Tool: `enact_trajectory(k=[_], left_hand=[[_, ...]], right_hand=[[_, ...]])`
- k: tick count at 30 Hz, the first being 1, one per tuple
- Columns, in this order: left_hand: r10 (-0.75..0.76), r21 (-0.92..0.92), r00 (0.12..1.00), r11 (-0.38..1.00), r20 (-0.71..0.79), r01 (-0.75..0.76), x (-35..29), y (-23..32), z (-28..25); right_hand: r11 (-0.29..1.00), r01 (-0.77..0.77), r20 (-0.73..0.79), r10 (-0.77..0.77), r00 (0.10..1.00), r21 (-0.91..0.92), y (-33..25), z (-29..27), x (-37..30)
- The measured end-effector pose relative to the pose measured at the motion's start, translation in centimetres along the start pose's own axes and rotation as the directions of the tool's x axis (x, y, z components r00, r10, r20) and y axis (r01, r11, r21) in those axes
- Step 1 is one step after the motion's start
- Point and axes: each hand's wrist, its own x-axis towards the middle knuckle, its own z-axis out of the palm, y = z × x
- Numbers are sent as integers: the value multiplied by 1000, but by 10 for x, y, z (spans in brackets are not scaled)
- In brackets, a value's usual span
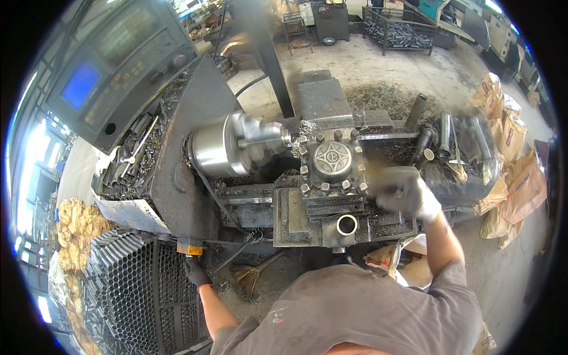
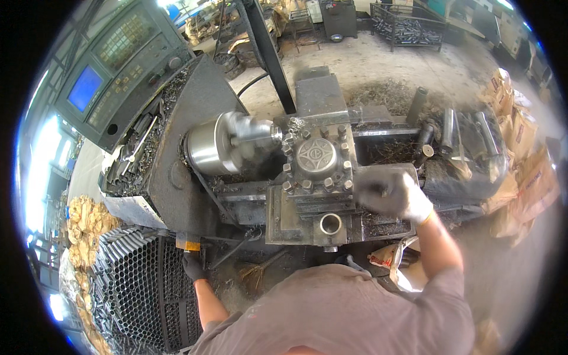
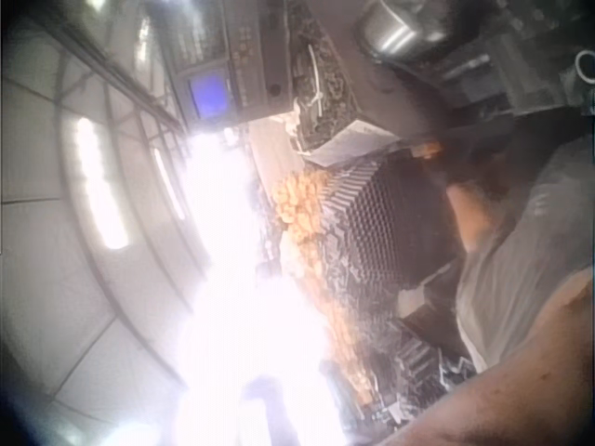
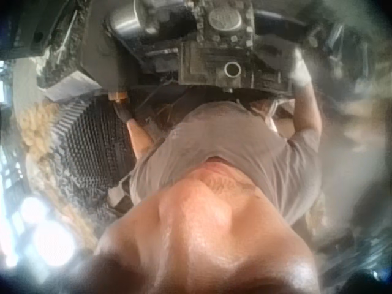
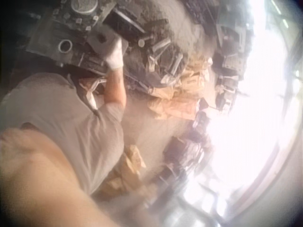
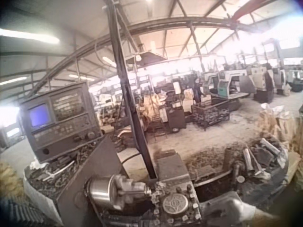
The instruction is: The person repeatedly picks up metal tubes from a nearby rack, inserts them into a lathe chuck, operates the machine, removes the processed tubes, and places them into a collection bin. The cycle repeats continuously throughout the clip.
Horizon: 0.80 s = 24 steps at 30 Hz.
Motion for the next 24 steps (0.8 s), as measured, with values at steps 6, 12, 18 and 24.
enact_trajectory(k=[6, 12, 18, 24], left_hand=[[81, 323, 995, 942, 64, -97, -52, -39, 30], [-322, -99, 935, 936, 146, 337, -173, -44, 102], [-430, -28, 877, 895, 215, 446, -175, -96, 72], [-234, 304, 909, 944, 345, 128, -153, -209, 34]], right_hand=[[947, -310, 222, 321, 921, -83, 42, 10, 163], [819, -452, 680, 557, 478, -353, 102, 117, 279], [910, -344, 673, 406, 618, -233, 136, 146, 277], [911, -403, 674, 350, 650, -85, 138, 135, 282]])
